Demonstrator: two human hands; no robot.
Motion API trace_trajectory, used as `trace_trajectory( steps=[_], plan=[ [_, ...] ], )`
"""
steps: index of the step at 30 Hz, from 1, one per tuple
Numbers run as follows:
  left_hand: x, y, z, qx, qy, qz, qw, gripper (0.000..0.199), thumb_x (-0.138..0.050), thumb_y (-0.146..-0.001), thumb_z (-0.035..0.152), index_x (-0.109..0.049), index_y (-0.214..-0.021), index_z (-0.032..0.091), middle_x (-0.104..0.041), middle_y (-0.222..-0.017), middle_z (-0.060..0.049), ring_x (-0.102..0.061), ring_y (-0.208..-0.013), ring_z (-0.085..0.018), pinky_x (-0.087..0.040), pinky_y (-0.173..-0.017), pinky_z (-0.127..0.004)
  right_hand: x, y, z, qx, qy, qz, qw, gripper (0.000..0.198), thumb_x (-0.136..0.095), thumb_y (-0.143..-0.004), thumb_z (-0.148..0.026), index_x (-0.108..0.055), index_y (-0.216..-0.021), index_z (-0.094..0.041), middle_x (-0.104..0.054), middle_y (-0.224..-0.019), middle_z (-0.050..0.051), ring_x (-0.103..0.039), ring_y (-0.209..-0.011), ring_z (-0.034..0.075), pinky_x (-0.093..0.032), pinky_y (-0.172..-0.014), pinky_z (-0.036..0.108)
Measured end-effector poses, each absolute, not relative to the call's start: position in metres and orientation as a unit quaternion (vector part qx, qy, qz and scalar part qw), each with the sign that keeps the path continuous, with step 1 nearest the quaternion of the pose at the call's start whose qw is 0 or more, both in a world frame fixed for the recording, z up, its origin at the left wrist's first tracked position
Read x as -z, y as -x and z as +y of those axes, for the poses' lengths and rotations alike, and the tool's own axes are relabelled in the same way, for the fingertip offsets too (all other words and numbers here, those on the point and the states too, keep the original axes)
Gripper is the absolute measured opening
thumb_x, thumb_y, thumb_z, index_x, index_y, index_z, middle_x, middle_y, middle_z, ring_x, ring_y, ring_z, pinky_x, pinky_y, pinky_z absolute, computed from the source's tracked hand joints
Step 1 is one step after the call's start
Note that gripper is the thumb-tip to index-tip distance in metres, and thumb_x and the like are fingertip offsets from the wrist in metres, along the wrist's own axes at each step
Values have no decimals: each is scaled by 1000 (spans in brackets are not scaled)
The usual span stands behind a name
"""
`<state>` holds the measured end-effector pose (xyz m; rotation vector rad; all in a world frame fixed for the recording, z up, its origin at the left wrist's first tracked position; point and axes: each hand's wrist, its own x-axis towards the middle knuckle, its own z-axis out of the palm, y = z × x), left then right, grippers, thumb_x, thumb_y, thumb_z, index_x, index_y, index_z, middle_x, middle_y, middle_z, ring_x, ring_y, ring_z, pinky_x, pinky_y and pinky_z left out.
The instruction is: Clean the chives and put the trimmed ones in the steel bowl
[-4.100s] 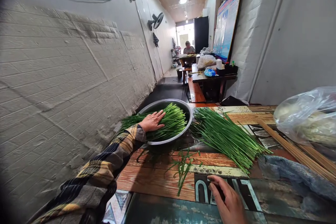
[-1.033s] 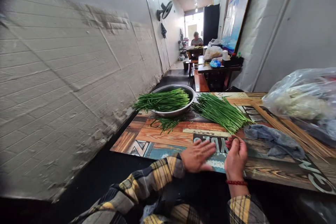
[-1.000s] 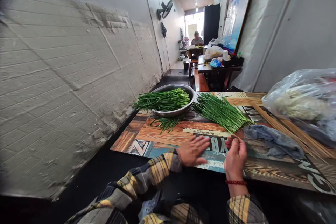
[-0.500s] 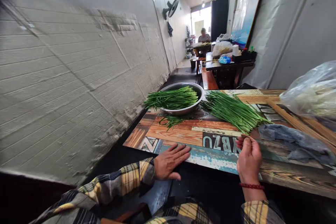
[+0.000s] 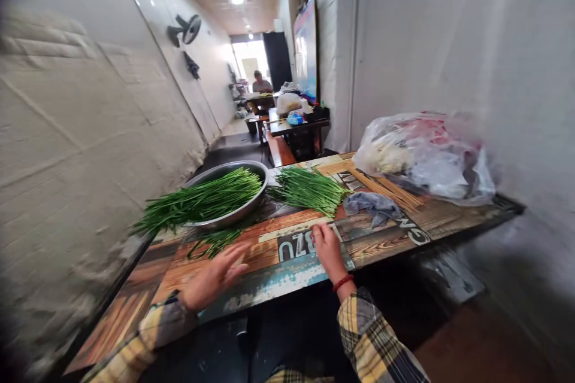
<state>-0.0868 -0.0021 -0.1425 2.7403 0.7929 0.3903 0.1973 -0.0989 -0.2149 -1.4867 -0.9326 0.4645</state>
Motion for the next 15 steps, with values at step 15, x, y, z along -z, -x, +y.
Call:
trace_trajectory(
  steps=[15],
  plan=[
    [190,-99,35,-296,-617,259,682,42,-65,-73,49,-62,-92,12,-62,-68,0,-55,-50,-8,-38,-42,-17,206,-194,-94,-156,682,-510,500,21,-47,-88,-28,-65,-93,-22,-69,-89,3,-62,-83,18,-46,-78,30]
  ],
)
